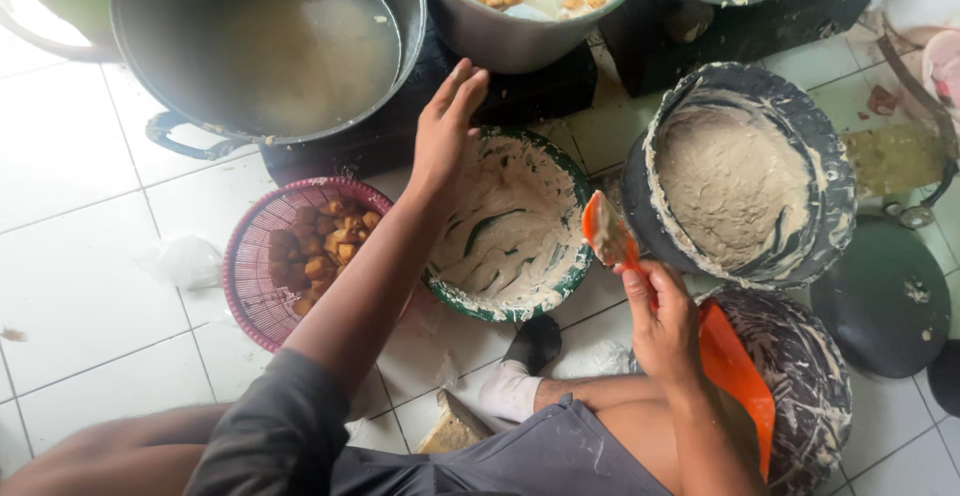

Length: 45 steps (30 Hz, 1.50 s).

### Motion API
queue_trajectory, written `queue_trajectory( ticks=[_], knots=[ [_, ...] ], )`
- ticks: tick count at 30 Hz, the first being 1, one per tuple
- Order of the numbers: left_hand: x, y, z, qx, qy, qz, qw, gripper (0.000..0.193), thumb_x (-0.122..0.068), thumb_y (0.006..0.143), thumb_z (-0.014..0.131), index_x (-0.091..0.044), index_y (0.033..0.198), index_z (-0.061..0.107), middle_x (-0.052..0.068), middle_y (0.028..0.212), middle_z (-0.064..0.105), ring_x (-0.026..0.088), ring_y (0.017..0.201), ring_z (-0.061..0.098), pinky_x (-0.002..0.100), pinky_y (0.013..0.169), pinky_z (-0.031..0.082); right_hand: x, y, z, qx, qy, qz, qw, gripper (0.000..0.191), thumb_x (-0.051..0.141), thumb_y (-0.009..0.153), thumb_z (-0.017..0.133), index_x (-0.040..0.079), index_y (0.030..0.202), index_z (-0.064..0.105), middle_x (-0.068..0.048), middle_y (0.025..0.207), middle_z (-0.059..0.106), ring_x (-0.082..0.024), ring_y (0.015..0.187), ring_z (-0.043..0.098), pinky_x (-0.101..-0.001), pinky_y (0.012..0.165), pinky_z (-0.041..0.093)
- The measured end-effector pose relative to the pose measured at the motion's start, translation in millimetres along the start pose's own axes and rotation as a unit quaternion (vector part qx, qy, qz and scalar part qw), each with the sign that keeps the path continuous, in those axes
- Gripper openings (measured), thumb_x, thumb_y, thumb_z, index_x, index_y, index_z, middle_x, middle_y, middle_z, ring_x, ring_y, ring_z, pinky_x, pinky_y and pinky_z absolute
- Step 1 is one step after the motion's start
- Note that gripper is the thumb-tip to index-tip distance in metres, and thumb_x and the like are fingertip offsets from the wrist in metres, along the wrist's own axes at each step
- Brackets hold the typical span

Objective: The person scoops batter onto small dough pieces using an orange spatula, then drops them into a pot of hot oil to fry. The person repeats this process continuously, handling dough and batter with both hands.

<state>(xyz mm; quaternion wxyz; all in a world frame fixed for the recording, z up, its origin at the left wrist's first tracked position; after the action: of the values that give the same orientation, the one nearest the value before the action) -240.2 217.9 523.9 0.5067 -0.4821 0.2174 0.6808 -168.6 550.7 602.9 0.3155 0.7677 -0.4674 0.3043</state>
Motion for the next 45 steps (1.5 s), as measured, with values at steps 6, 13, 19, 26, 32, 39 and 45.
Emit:
queue_trajectory(
  ticks=[6,13,19,26,32,39,45],
  knots=[
    [79,-65,-105,-0.046,0.112,-0.002,0.993,0.051,-0.027,0.101,0.059,-0.006,0.147,0.055,0.007,0.151,0.058,0.02,0.138,0.053,0.034,0.111,0.042,-70,-13,38,0.096,0.147,0.21,0.962,0.039,0.032,0.113,0.047,0.003,0.107,0.072,-0.004,0.078,0.052,-0.007,0.066,0.044,-0.0252,0.058,0.038],
    [183,-129,-276,-0.153,0.463,-0.033,0.872,0.052,-0.028,0.091,0.072,-0.005,0.137,0.061,0.015,0.139,0.067,0.027,0.131,0.063,0.036,0.113,0.048,-118,11,128,0.318,-0.147,0.078,0.933,0.026,0.009,0.096,0.05,0.003,0.12,0.06,-0.016,0.085,0.068,-0.034,0.077,0.067,-0.044,0.069,0.052],
    [215,-158,-334,-0.076,0.619,-0.152,0.767,0.063,-0.029,0.082,0.082,0.0,0.132,0.057,0.026,0.135,0.059,0.044,0.128,0.053,0.049,0.103,0.045,-194,36,213,0.404,-0.448,0.006,0.797,0.02,0.009,0.093,0.056,0.006,0.109,0.068,-0.019,0.104,0.071,-0.04,0.096,0.071,-0.0507,0.083,0.057],
    [230,-137,-286,-0.168,0.351,-0.158,0.908,0.059,-0.027,0.095,0.066,-0.014,0.15,0.05,0.021,0.127,0.072,0.035,0.118,0.07,0.041,0.102,0.054,-172,49,310,0.274,-0.448,0.026,0.851,0.022,0.013,0.102,0.054,0.0,0.112,0.068,-0.024,0.107,0.07,-0.041,0.09,0.073,-0.0502,0.076,0.059],
    [231,-122,-228,-0.071,0.431,-0.023,0.899,0.07,-0.02,0.095,0.07,-0.006,0.155,0.038,0.031,0.143,0.056,0.043,0.127,0.058,0.044,0.104,0.046,-152,6,369,0.438,-0.325,0.102,0.832,0.019,0.01,0.088,0.062,0.002,0.101,0.074,-0.025,0.1,0.071,-0.041,0.094,0.07,-0.0487,0.081,0.057],
    [254,-129,-247,-0.048,0.454,-0.202,0.866,0.069,-0.029,0.095,0.064,-0.016,0.159,0.039,0.024,0.134,0.064,0.04,0.124,0.061,0.044,0.106,0.047,-130,-5,387,0.436,0.081,0.26,0.858,0.032,0.008,0.096,0.062,0.006,0.124,0.077,-0.008,0.082,0.066,-0.012,0.065,0.053,-0.0271,0.056,0.045],
    [211,-120,-240,-0.006,0.416,-0.059,0.907,0.067,-0.03,0.092,0.071,-0.011,0.15,0.044,0.025,0.134,0.062,0.039,0.121,0.063,0.043,0.098,0.049,-110,-40,402,0.274,0.448,0.444,0.726,0.028,0.014,0.103,0.052,0.008,0.13,0.059,0.003,0.08,0.053,-0.003,0.057,0.041,-0.0189,0.045,0.027]
  ],
)
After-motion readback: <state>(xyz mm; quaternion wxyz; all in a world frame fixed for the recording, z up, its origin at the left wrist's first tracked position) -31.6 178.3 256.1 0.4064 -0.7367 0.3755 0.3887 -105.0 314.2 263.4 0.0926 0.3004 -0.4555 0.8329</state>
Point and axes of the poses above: each hand's wrist, its own y-axis towards the middle knuckle, its own z-axis out of the palm, x = y × z, the point moved 10 cm from there along y, towards the middle knuckle
